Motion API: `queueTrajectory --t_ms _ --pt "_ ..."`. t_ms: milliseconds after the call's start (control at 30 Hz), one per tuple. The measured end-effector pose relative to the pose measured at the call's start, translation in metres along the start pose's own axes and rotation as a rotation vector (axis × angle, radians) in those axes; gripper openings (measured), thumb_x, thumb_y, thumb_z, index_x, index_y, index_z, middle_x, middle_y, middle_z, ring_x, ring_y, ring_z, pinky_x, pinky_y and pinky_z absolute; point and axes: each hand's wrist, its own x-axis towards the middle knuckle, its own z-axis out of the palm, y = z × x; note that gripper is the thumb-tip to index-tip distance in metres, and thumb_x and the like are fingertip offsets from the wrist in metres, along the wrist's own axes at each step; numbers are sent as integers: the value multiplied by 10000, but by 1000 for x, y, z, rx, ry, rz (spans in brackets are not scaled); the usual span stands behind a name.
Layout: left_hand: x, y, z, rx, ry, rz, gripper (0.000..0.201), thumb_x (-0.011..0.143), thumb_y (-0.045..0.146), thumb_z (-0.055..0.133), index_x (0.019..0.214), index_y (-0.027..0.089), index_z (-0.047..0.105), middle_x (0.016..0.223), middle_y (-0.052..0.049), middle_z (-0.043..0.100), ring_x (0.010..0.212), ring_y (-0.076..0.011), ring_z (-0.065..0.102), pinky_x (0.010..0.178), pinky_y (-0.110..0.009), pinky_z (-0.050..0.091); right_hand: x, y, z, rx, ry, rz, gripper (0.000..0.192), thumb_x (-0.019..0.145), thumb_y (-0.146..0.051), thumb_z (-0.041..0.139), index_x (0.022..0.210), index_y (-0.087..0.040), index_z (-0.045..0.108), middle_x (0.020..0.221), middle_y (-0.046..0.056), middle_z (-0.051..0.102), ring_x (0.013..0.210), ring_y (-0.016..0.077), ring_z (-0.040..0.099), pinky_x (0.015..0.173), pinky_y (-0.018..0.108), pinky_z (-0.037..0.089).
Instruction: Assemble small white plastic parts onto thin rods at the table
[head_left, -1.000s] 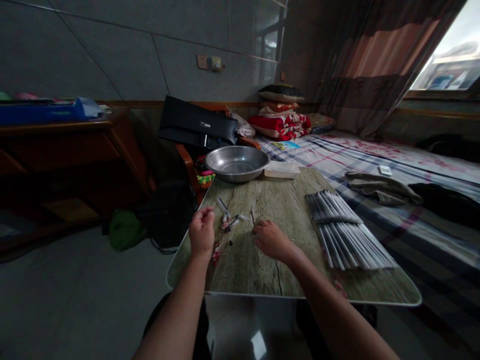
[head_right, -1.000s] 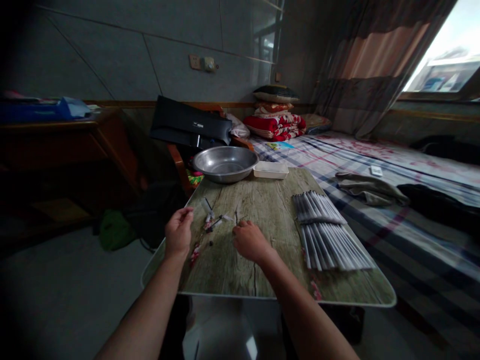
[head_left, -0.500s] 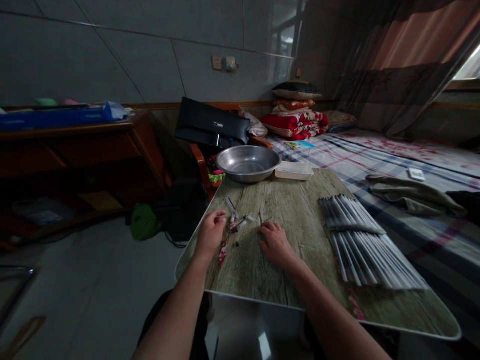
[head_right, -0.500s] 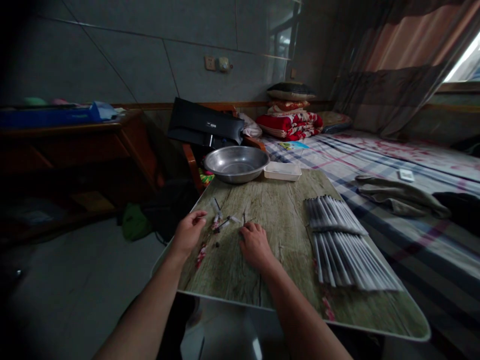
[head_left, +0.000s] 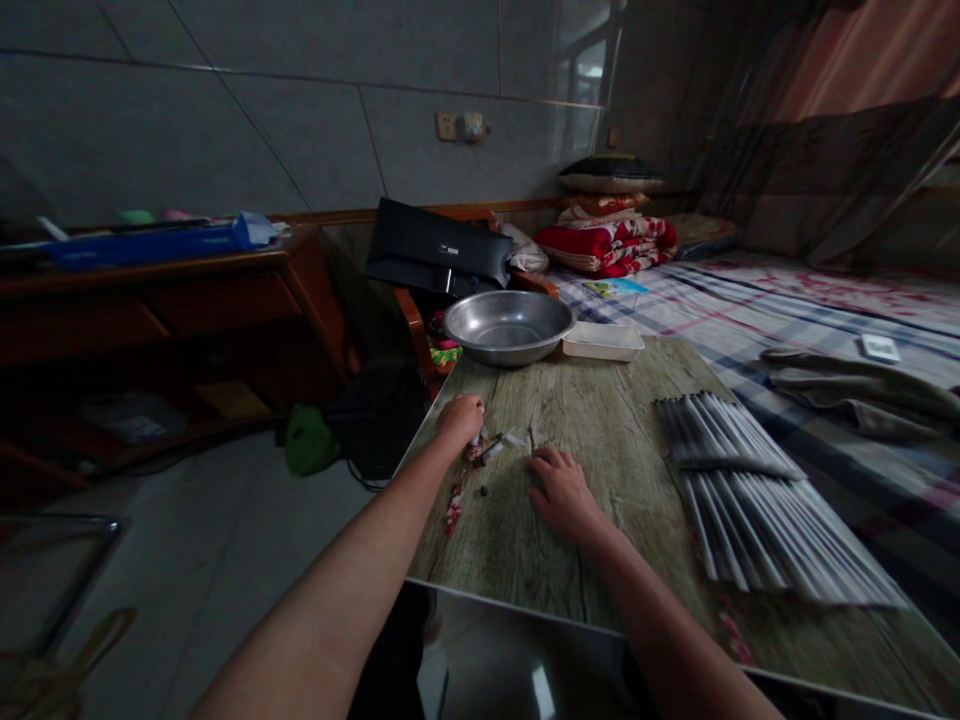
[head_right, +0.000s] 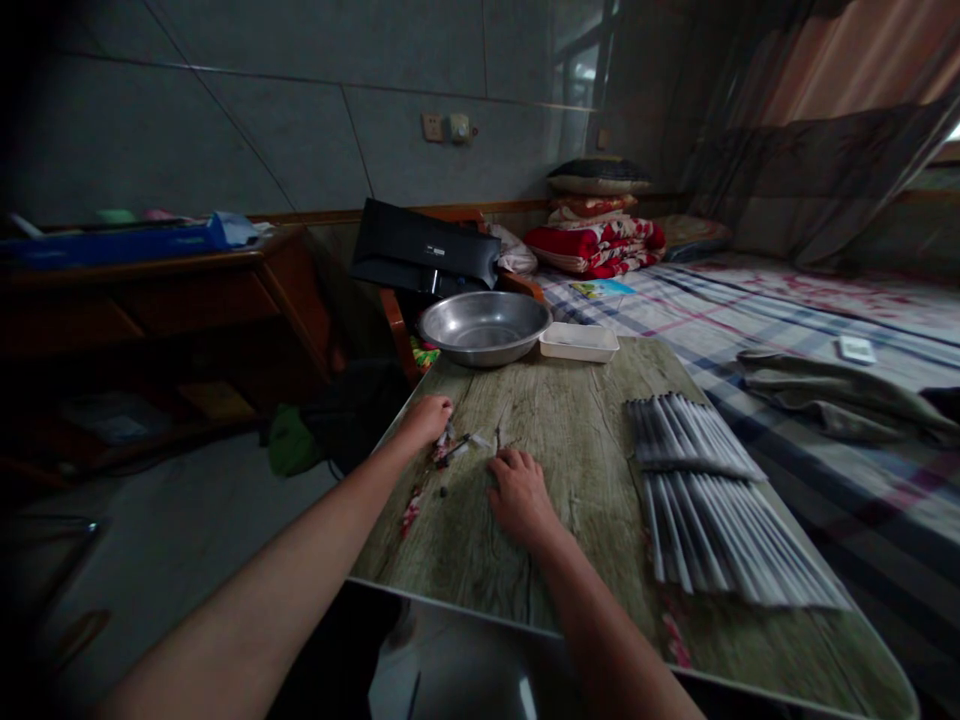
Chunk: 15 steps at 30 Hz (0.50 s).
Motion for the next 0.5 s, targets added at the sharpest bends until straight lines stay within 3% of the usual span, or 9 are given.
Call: queueTrajectory --t_ms 233,500 --pt "1 -1 8 104 -21 -99 115 759 173 575 815 174 675 933 -151 702 912 -260 645 733 -315 417 -3 0 -2 -2 3 -18 352 805 -200 550 1152 -188 610 1283 102 530 1184 263 426 990 390 332" --pt "-2 3 -7 58 60 -183 359 665 163 644 1019 167 589 950 -151 693 904 -281 647 699 -314 406 -2 3 2 2 7 -24 357 801 -192 546 1153 -202 606 1277 101 532 1191 266 427 990 399 334"
